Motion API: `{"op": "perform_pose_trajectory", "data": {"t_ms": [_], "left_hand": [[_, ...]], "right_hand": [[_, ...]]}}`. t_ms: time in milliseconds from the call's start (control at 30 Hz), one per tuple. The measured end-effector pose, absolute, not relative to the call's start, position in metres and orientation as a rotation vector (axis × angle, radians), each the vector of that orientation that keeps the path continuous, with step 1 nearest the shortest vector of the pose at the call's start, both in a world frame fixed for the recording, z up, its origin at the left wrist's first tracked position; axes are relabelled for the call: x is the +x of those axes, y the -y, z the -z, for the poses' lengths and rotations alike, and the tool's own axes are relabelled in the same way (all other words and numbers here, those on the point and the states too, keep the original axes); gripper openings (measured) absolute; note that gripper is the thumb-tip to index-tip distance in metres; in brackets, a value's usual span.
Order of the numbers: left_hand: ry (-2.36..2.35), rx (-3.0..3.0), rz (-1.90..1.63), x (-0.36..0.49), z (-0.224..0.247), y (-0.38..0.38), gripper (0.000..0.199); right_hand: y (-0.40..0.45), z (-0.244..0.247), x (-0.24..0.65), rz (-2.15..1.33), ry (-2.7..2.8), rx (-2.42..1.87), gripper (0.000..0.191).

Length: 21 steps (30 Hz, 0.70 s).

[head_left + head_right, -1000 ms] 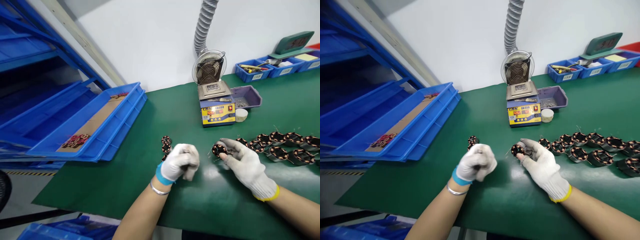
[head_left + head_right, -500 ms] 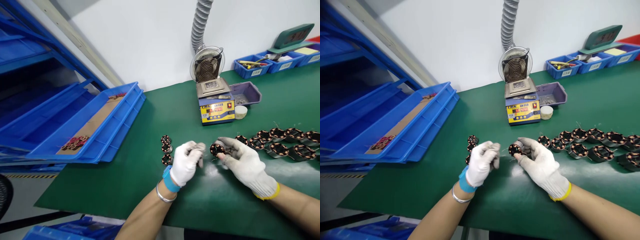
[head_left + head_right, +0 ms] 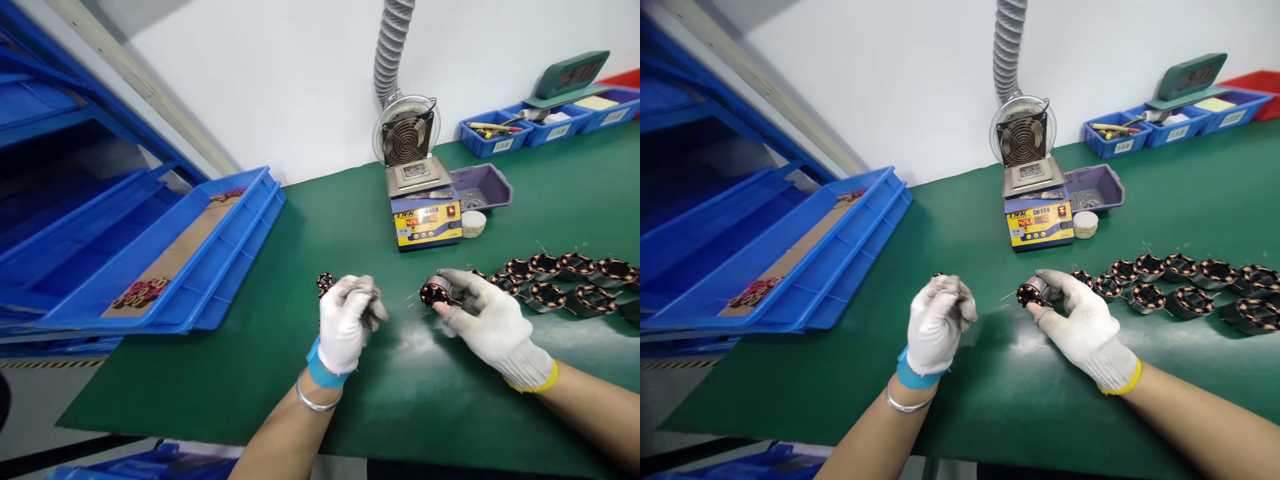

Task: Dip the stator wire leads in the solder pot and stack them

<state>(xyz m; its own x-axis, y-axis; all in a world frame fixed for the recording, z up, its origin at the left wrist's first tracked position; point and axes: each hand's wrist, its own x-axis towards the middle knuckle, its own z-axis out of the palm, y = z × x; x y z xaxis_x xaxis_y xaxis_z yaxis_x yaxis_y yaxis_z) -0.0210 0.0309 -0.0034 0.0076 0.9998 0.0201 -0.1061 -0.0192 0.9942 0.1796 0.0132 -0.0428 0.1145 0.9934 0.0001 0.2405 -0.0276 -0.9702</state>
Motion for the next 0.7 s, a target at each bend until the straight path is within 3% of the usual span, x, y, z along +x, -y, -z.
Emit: {"op": "perform_pose_trajectory", "data": {"t_ms": [67,300,467,567,700], "left_hand": [[-1.095,1.197,-1.346,-0.023,0.008,-0.035,0.039],[-1.109,1.399,-0.848,-0.001,0.012,-0.023,0.038],[-1.04,1.188,-1.131,-0.011,0.01,-0.027,0.043],[-1.083,1.166,-1.191,-0.008,0.025,-0.035,0.049],[-1.097,1.523,-0.917,0.009,0.045,-0.043,0.038]], "right_hand": [[-0.013,0.041,0.18,-1.007,1.288,-1.45,0.06],[-0.012,0.038,0.182,-0.917,1.38,-1.554,0.057],[-0.021,0.033,0.19,-0.845,1.358,-1.545,0.059],[-0.045,0.01,0.202,-0.729,1.405,-1.514,0.059],[-0.117,-0.05,0.217,-0.278,1.626,-1.691,0.054]]}}
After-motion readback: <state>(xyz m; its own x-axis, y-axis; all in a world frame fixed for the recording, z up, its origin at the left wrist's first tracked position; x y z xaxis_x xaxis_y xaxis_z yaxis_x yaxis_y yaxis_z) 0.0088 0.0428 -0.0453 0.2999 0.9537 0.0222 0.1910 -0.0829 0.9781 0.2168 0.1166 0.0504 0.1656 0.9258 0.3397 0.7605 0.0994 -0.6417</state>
